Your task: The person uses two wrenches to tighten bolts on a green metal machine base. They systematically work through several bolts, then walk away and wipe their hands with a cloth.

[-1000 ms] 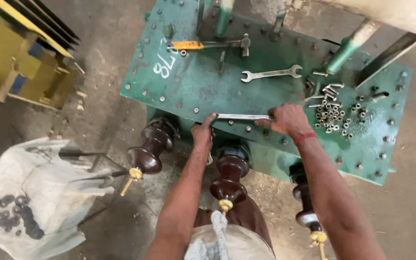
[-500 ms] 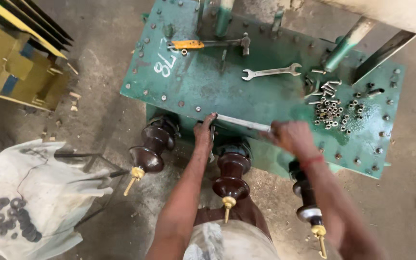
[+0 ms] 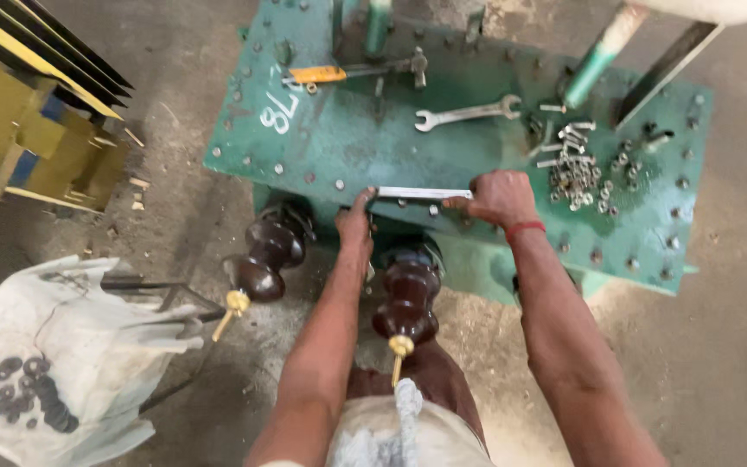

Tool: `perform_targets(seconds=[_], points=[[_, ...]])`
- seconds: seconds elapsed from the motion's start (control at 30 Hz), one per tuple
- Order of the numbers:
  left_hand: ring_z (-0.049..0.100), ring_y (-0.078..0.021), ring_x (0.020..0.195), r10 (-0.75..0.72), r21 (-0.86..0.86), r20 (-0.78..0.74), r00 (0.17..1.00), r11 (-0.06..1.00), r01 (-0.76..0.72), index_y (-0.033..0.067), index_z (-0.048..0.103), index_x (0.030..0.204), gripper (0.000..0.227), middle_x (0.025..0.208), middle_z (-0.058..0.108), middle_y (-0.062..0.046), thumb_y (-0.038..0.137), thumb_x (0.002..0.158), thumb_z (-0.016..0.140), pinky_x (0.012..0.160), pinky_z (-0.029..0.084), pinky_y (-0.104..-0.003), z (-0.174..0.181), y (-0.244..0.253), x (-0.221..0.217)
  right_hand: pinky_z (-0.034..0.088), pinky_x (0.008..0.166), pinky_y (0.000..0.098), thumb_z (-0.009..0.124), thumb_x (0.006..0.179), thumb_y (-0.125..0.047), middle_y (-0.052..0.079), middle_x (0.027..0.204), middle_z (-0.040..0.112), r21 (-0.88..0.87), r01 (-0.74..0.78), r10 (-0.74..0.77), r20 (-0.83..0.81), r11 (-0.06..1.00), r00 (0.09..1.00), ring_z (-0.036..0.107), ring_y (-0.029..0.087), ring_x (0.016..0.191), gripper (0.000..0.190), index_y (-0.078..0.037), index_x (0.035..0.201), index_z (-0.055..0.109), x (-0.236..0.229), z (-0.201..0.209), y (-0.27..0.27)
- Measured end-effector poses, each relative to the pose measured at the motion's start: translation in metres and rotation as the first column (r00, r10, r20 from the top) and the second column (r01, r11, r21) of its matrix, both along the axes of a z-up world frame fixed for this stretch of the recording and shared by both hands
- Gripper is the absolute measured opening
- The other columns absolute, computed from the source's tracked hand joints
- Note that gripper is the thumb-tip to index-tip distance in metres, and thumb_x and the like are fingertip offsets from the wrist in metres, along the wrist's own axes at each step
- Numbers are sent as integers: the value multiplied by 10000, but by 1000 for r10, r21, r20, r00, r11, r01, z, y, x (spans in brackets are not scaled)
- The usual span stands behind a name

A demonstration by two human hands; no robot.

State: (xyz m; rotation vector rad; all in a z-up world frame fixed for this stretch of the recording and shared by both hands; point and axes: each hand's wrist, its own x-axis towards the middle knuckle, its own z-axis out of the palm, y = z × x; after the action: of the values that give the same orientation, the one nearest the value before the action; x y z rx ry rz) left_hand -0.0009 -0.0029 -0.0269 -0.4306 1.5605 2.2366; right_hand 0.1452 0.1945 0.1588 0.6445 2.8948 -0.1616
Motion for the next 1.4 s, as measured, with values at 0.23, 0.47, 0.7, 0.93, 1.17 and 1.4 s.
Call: perform_targets(seconds=[0.23,0.47,0.7,0.93,1.17,1.4], points=[[541,-120,597,-71,35,89,993,997,68,71,714,952,436,790,622,5,393,709,879,427,390,-294,-8,-13,9,561,611,534,530,1049,-499,202,756,723,-136,315,-331,-121,939,936,722,409,711,478,-44,975,656,93,-63,-184],[548,-117,601,-50,80,2,999,996,49,32,712,982,429,832,651,-23,335,738,893,449,416,-292,10,-9,9,534,602,480,534,889,-733,120,667,703,66,-235,234,26,970,972,690,339,649,613,-155,845,733,-6,-6,32],[586,-117,574,17,-83,16,1000,996,-16,-12,722,993,427,816,684,-21,265,709,879,420,430,-287,30,5,-4,538,849,495,555,810,-835,164,750,750,13,-221,217,139,975,966,731,368,797,721,-161,867,805,-52,-18,58],[523,-144,527,-31,29,21,999,999,30,39,693,1006,452,812,659,-25,285,683,893,407,397,-296,9,1,5,553,672,483,617,765,-826,161,723,722,3,17,-17,-3,1000,1000,710,353,716,711,-135,789,783,11,-18,8],[571,-143,579,-98,37,95,991,995,95,-12,683,995,515,817,651,-43,362,720,905,429,420,-304,2,-12,15,553,625,560,575,1029,-507,192,737,700,-83,243,-255,-217,967,942,705,426,701,458,-71,936,677,99,-68,-157],[542,-98,615,-47,29,-33,998,998,48,-10,710,1026,455,825,618,-11,335,786,886,484,437,-273,21,-9,12,552,642,477,596,862,-740,129,686,715,47,-259,259,16,965,966,705,345,677,614,-147,839,754,-16,-3,44]])
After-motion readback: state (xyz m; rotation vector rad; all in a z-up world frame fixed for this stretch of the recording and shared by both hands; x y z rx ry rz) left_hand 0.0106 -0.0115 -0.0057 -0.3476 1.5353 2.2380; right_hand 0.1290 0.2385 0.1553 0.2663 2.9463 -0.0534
